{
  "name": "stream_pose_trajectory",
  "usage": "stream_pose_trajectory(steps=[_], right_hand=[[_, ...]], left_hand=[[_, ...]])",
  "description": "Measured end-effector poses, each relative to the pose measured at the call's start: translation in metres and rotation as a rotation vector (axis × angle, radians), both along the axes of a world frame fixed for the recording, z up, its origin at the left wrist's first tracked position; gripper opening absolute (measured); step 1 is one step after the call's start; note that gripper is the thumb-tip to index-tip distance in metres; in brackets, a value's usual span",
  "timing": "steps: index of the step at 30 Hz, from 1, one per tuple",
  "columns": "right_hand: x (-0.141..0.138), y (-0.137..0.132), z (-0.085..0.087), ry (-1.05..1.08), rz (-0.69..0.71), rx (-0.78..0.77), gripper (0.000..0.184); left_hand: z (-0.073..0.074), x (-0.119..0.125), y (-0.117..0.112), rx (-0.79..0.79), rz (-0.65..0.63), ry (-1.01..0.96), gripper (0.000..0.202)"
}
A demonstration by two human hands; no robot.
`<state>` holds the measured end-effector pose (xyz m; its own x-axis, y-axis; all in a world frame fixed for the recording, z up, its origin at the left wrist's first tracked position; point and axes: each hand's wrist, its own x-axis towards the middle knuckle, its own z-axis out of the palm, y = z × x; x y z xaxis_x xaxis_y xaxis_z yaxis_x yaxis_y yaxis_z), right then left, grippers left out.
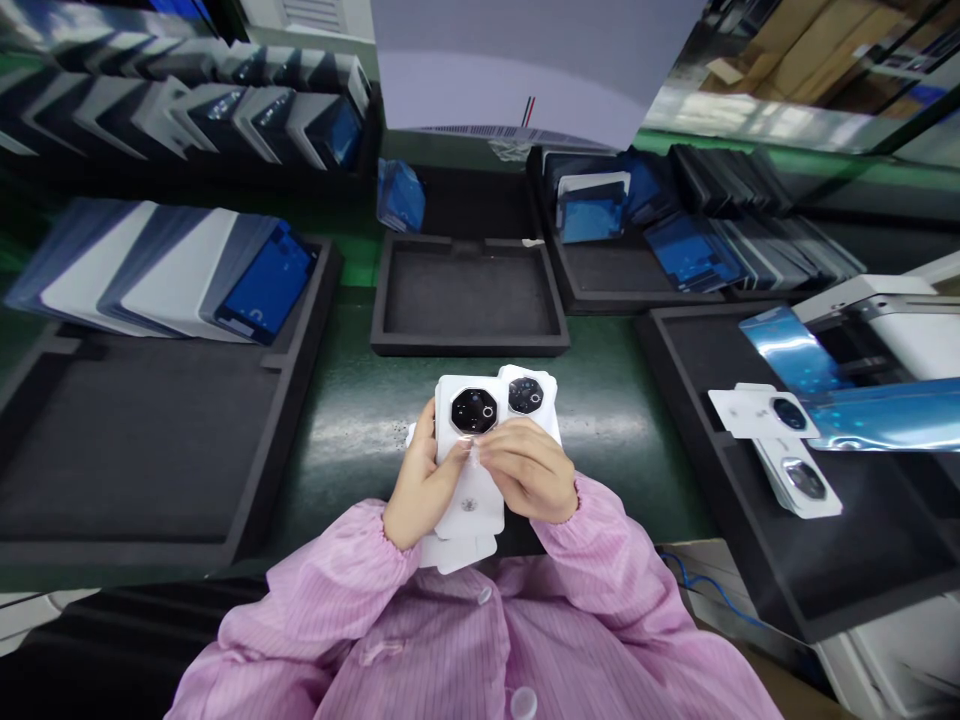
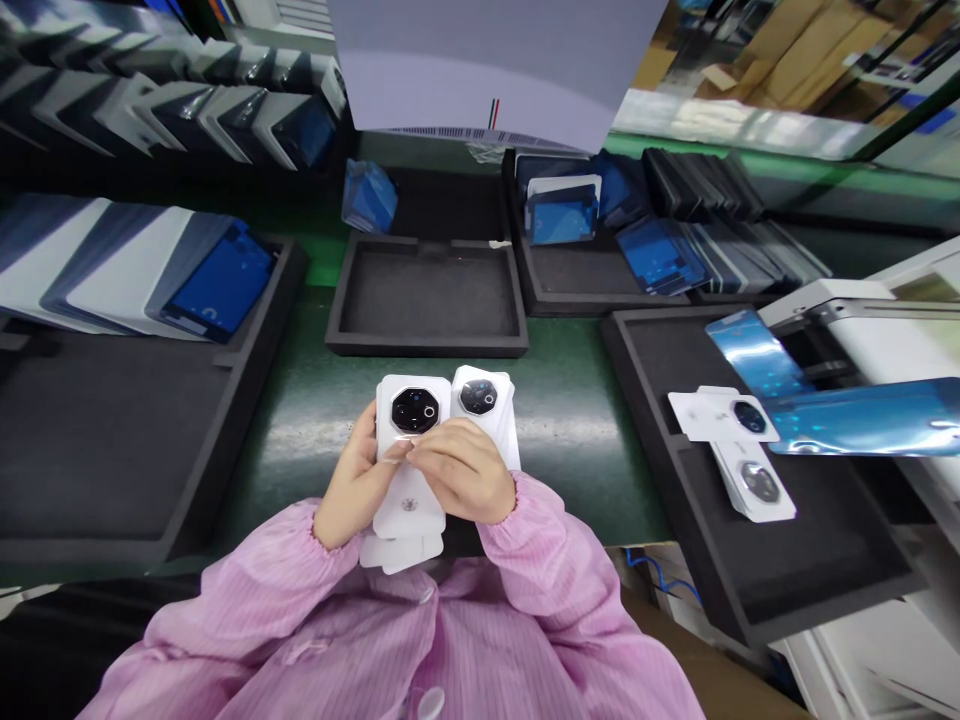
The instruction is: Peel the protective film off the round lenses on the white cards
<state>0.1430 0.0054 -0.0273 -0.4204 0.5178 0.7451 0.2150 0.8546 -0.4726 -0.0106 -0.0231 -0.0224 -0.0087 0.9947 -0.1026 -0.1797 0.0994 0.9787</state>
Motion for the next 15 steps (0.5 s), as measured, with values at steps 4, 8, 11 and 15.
stream_pose_trajectory(steps=[4,8,11,15], right_hand=[[0.0009,-0.0001,-0.0025,-0.002,-0.1,-0.031,0.035],[0.0009,0.0005,-0.0036,-0.023,-0.284,-0.059,0.036],[0.0007,0.0019,-0.002,-0.095,-0.428,-0.11,0.04],[0.0012,0.0033,0.0006,-0.141,-0.481,-0.274,0.062]], left_hand=[[-0.001,0.0007,-0.001,-0.059,0.006,0.001,0.052],[-0.0015,0.002,-0.0036,-0.116,-0.023,-0.055,0.056],[-0.0009,0.003,-0.0047,-0.155,-0.055,-0.096,0.059],[0.0001,0.0037,-0.0044,-0.176,-0.071,-0.122,0.061]])
